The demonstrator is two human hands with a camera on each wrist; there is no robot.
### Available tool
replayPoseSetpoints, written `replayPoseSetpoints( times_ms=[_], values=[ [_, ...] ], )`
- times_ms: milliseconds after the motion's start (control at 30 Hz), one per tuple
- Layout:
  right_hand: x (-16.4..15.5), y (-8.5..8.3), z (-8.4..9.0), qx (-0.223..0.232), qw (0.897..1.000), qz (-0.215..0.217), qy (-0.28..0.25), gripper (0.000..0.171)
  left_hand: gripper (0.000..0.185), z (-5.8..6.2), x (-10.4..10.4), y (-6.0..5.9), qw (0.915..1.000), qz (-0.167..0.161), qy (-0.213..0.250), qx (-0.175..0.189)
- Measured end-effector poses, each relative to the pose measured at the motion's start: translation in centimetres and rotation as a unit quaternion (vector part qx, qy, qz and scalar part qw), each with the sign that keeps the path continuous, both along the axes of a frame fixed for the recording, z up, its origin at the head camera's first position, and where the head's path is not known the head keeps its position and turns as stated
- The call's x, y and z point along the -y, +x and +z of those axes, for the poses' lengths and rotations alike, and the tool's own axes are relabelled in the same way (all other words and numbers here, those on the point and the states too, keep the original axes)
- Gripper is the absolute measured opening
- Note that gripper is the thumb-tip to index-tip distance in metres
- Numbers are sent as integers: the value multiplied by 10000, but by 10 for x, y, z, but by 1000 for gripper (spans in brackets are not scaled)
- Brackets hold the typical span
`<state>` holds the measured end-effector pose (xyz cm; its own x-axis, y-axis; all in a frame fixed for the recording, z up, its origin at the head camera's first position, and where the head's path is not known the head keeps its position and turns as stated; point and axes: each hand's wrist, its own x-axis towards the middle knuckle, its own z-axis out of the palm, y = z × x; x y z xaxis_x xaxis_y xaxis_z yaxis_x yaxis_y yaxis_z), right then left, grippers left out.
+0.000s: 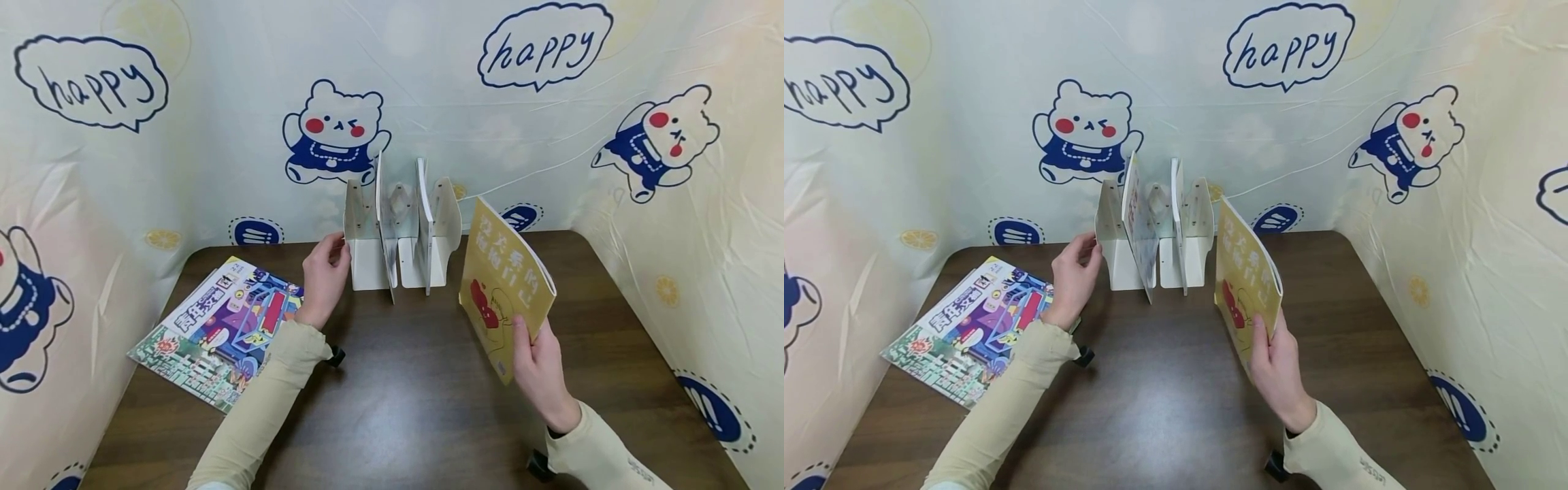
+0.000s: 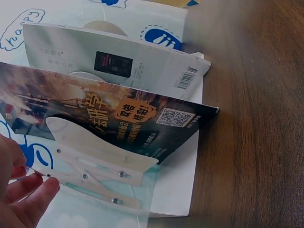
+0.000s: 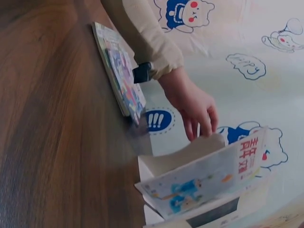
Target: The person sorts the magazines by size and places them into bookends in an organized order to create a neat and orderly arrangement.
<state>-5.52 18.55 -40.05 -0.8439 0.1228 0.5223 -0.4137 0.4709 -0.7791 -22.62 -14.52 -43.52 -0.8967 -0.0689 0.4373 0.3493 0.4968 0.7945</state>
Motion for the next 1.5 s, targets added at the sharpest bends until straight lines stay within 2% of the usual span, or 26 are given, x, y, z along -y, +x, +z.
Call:
replayPoseSetpoints(
  times_ms=[200,567,767,1167,1500],
  values=[
    [8,2,1,-150,9996,239,-11,33,33,0,1,1,10000,-26,16,44],
    [22,5,4,-100,9986,523,53,37,34,-1,1,1,9999,20,-26,97],
    [29,4,5,-222,9971,726,6,39,34,0,1,1,10000,10,7,99],
    [42,-1,6,-146,9933,1140,-110,39,33,1,1,1,10000,38,-36,81],
    [55,-14,3,-269,9900,1372,-180,40,32,-1,0,0,10000,6,-11,-9]
  ],
)
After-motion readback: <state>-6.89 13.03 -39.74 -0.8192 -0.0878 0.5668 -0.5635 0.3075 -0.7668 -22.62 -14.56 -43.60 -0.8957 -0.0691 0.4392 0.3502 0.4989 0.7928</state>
